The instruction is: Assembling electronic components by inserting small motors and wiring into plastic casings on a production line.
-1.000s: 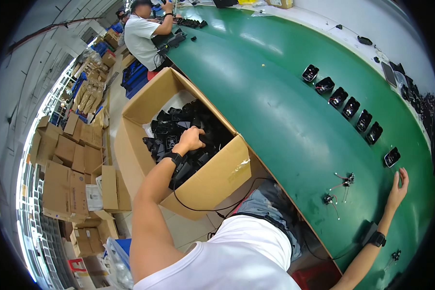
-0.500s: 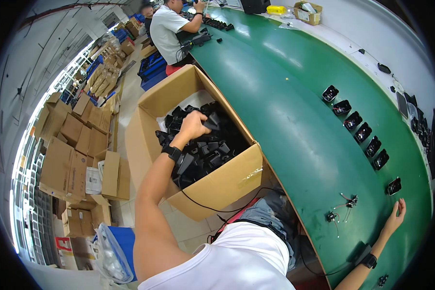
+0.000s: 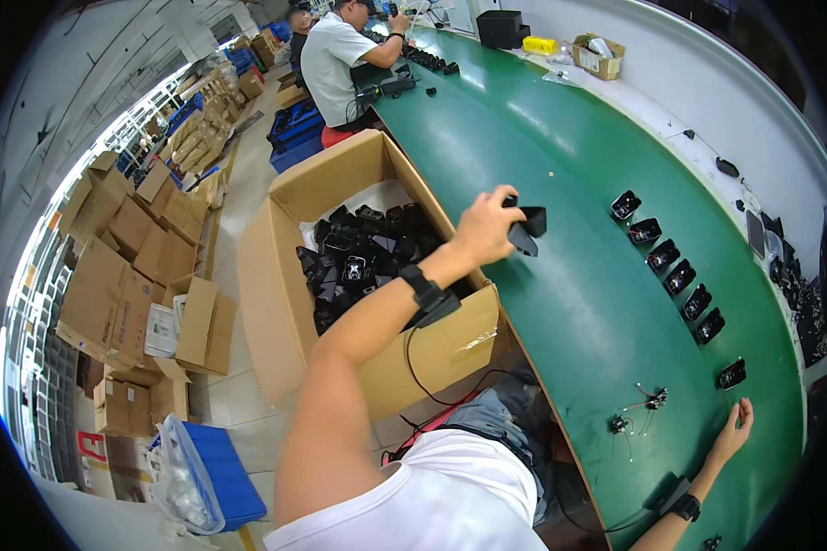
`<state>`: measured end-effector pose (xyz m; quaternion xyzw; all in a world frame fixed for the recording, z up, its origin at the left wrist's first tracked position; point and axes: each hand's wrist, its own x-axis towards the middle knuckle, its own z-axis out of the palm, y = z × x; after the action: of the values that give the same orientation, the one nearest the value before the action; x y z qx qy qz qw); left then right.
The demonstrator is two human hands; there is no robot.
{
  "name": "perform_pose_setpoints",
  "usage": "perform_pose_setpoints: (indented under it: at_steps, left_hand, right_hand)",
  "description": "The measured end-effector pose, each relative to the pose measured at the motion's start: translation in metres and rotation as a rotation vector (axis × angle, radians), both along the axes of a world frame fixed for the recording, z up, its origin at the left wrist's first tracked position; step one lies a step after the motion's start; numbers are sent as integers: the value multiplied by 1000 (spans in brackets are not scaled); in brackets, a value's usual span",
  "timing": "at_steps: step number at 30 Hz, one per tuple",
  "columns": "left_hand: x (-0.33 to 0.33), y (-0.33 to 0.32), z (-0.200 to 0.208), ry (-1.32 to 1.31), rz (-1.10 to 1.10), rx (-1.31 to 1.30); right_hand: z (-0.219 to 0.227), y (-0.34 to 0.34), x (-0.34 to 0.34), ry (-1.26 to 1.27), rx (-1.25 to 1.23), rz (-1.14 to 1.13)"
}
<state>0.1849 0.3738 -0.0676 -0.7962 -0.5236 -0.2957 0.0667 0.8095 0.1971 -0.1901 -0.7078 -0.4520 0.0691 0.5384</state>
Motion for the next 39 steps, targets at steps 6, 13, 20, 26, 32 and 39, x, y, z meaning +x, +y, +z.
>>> perform_pose_setpoints:
  at_steps: [6,13,20,26,32,39]
  left_hand:
    - [25,8,-29,26,7,-133]
    - [21,16,-36,-34,11,-164]
    - [19,20,-43,-44,-45,-163]
    - [21,19,-43,-14,-37,-145]
    - [15,17,-51,-15,-61,-179]
    - [13,18,-55,4,-59,-211]
  right_hand:
    - [-2,-2,1,2,-3,23]
    - [2,-3,0,-9,-27,-5]
    - [0,-3,-1,-13,3,-15]
    - [-1,-2,3,-3,-13,11]
    - [1,-3,0,1,-19,1]
    - [1,-5,0,-28,-44,-7]
